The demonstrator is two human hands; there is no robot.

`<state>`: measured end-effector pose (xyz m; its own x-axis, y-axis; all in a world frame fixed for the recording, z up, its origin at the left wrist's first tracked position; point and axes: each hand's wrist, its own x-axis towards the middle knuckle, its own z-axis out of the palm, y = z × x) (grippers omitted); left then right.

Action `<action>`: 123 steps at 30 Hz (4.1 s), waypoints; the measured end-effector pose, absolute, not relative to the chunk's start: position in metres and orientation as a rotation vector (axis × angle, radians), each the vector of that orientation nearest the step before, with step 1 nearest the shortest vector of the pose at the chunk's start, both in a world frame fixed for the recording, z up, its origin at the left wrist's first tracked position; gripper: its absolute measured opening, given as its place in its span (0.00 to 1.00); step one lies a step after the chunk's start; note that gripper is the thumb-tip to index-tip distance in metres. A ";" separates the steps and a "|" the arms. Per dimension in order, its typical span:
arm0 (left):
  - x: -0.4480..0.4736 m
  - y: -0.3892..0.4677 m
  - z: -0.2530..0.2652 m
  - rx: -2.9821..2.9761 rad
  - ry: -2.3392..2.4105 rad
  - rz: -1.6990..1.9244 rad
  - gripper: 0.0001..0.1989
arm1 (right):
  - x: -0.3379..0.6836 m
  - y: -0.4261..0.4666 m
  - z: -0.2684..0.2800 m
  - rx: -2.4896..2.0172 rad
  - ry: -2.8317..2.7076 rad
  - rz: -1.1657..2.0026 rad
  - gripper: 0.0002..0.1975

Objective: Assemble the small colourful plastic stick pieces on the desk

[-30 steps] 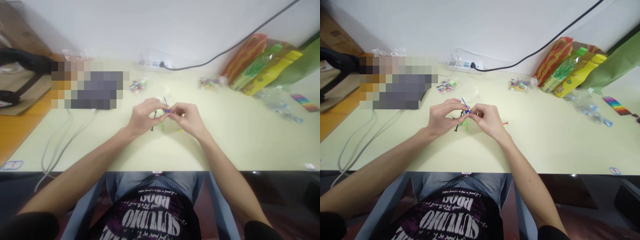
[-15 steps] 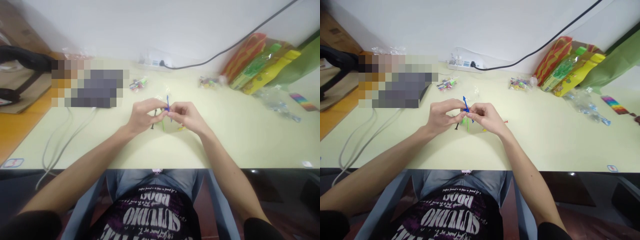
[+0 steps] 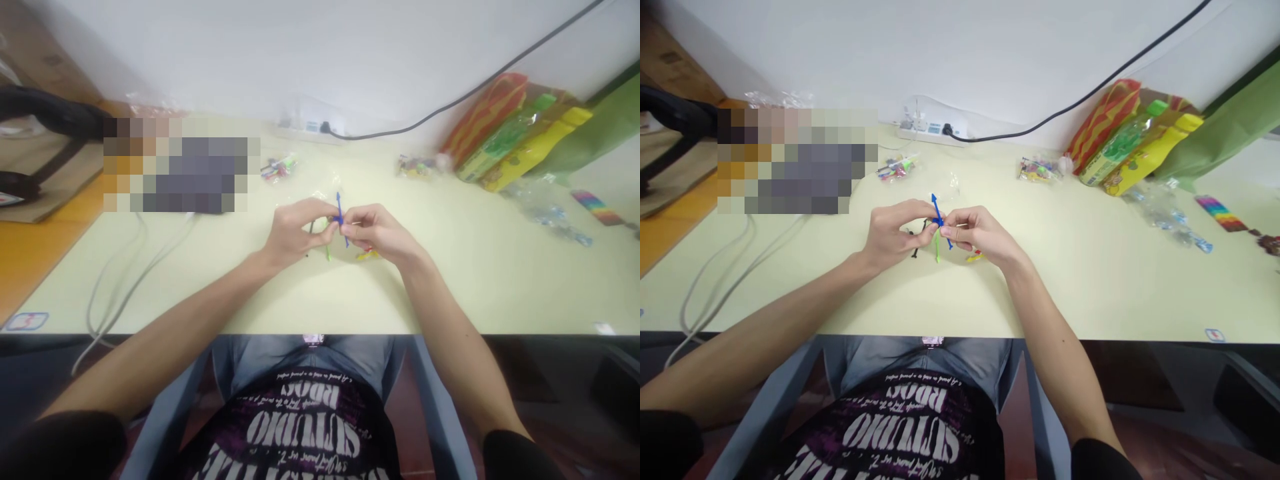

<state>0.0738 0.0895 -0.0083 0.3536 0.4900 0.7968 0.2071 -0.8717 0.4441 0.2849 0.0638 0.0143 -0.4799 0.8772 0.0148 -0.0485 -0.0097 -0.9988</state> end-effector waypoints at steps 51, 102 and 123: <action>0.061 0.103 -0.015 2.354 0.861 1.411 0.13 | 0.266 0.064 -0.011 -1.595 -2.042 -0.007 0.10; 0.033 0.118 -0.006 2.378 0.968 1.126 0.14 | 0.287 0.054 0.005 -1.593 -2.298 0.449 0.23; 0.022 0.111 -0.020 2.635 0.790 0.700 0.15 | 0.294 0.056 -0.001 -1.305 -2.277 0.367 0.18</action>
<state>0.0218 0.1106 -0.0200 0.7295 0.5788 0.3645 0.4314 -0.8028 0.4115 0.2945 0.0558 -0.0009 -0.4256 0.8613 0.2774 0.7308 0.5079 -0.4560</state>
